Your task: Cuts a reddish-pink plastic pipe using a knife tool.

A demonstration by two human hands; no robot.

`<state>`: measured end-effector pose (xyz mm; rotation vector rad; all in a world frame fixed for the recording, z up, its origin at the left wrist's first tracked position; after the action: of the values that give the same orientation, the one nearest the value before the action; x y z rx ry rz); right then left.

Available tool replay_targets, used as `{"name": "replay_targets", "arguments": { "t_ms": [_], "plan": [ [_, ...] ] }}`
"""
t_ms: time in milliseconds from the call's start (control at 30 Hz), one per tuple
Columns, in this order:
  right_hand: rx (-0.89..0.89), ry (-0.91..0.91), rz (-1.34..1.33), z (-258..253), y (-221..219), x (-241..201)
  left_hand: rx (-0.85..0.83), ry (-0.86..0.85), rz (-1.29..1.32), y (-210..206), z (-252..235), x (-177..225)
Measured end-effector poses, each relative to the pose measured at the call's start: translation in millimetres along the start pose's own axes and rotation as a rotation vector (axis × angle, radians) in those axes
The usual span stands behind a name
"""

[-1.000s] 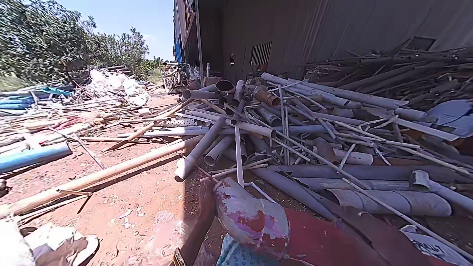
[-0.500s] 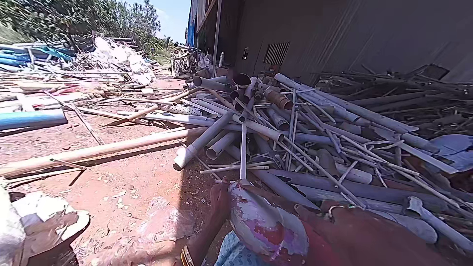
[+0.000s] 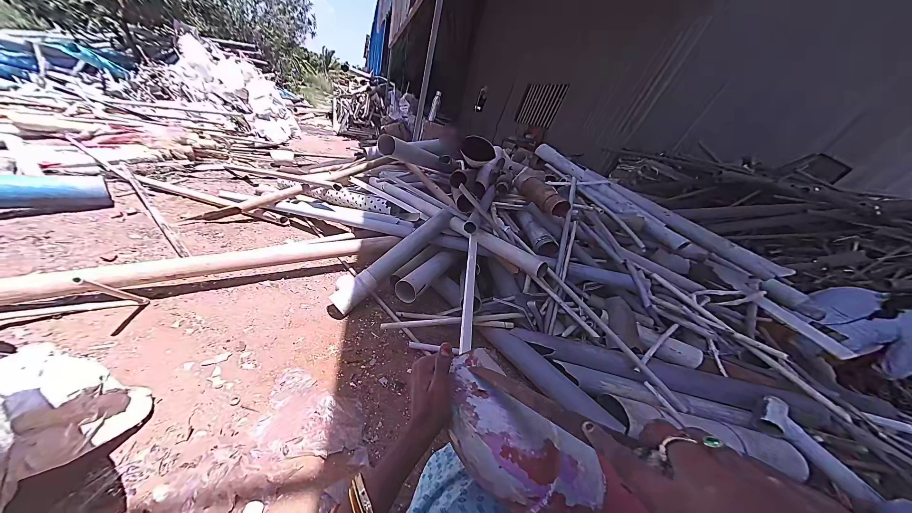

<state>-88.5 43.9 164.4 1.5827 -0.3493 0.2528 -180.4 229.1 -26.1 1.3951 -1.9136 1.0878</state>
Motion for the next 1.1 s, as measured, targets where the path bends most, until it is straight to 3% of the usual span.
{"name": "replay_targets", "arguments": {
  "t_ms": [700,967,1100],
  "plan": [
    [0.084,-0.143,-0.077,14,-25,-18,0.046,0.070,-0.022,-3,0,8],
    [0.278,-0.219,-0.184,0,-84,-49,0.054,0.102,-0.085,-2,1,11],
    [0.138,-0.222,-0.250,-1,-70,-37,0.055,0.081,-0.100,1,1,11]
  ]
}}
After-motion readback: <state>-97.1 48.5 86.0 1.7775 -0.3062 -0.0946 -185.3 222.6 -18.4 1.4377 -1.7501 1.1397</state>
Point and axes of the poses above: each hand's wrist, its own z-axis away from the middle knuckle, its own y-axis out of the back of the hand, x = y × z, the point moved 3 cm from there along -z, towards the middle knuckle, and after that the axes turned 11 degrees about -y, right-handed, at the moved point
